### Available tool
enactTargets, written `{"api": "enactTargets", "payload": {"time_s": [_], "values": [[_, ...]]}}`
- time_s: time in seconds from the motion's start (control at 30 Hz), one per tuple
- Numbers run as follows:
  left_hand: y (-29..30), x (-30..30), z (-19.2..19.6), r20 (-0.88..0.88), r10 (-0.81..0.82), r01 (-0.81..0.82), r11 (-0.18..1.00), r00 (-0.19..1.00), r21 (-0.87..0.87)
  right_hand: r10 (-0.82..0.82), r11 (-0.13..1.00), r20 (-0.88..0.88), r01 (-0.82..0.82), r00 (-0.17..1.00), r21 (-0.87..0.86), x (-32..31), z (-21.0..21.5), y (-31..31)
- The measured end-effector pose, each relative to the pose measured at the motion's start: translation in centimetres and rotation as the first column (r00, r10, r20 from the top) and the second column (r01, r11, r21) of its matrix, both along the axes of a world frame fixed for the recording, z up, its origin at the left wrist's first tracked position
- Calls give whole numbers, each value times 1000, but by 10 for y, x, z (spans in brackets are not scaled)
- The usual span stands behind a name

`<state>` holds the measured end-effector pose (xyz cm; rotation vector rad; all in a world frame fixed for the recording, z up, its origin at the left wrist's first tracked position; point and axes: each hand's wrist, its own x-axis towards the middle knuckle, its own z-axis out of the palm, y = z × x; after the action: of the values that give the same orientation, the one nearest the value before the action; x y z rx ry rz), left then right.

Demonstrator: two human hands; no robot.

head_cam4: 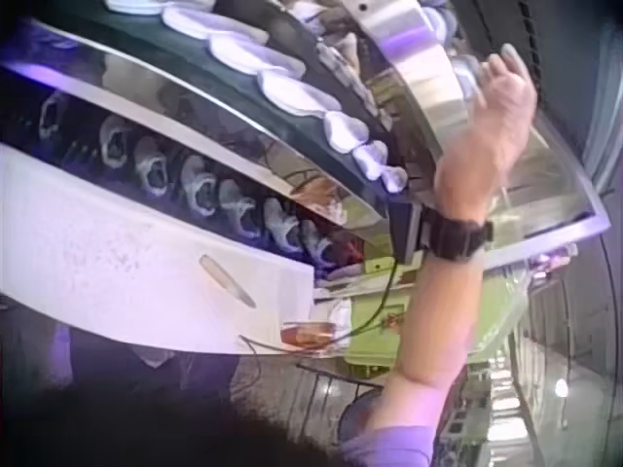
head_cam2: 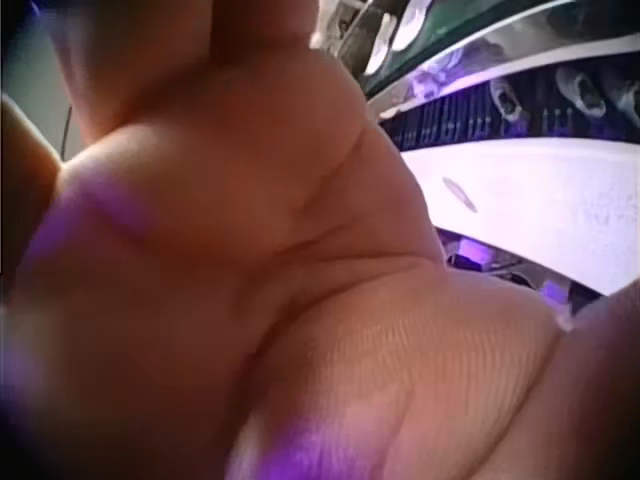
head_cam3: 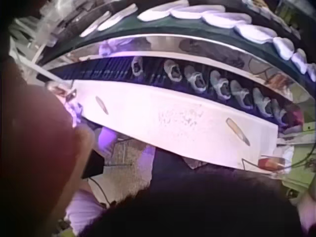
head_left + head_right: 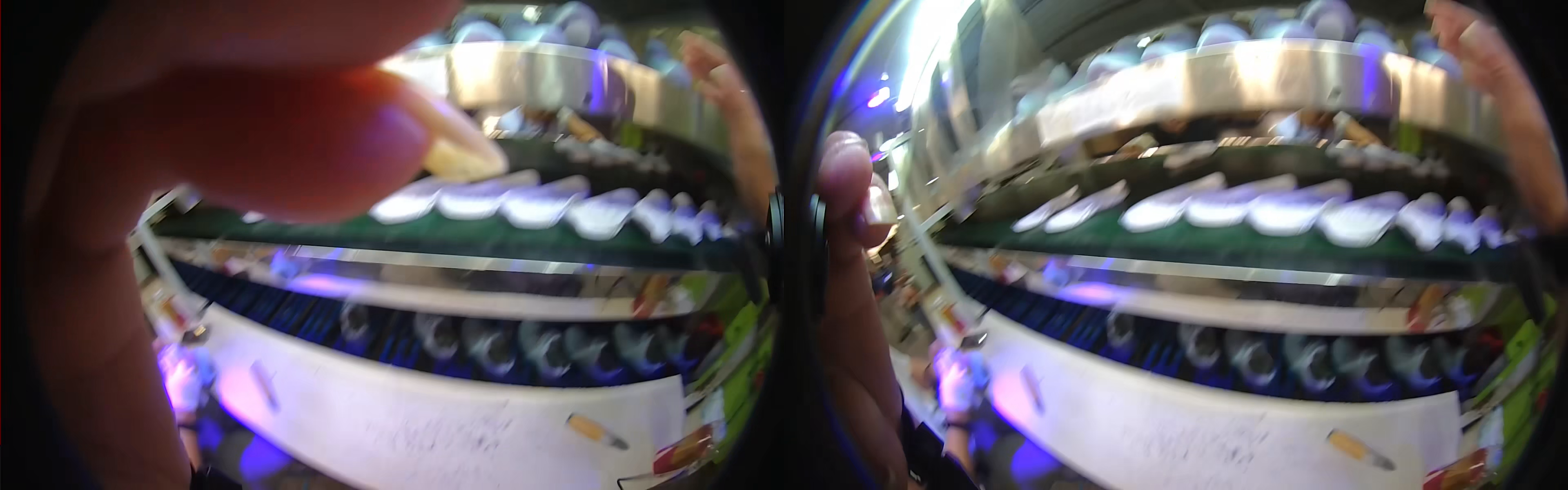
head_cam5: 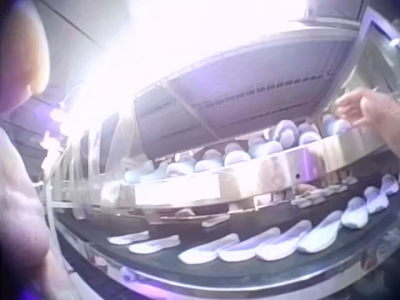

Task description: The person takes shoe uppers from a conveyor belt and inserts white insoles into them. The person handles the shoes one at a time, manipulating the opening to fit the insole, and then places the assembled shoe back onto the conveyor belt.

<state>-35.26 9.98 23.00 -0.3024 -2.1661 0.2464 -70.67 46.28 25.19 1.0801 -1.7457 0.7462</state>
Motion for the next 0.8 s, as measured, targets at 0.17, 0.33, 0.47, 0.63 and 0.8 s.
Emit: {"api": "enactTargets", "payload": {"time_s": [0.17,0.33,0.47,0.63,0.8], "values": [[21,36,-22,8,163,-163,986,987,25,57,997,20,-58,998,54,-4,-20,-15],[35,65,-9,26,283,-283,959,959,9,120,989,106,-128,987,75,-13,-30,-39],[58,66,-3,59,307,-307,952,950,6,107,989,139,-119,984,86,-25,-27,-30],[68,59,-11,48,326,-328,943,944,56,69,988,125,-85,990,126,-33,-31,-21],[66,100,-1,35,418,-419,906,908,55,159,969,97,-175,982,177,-6,-24,-47]]}}
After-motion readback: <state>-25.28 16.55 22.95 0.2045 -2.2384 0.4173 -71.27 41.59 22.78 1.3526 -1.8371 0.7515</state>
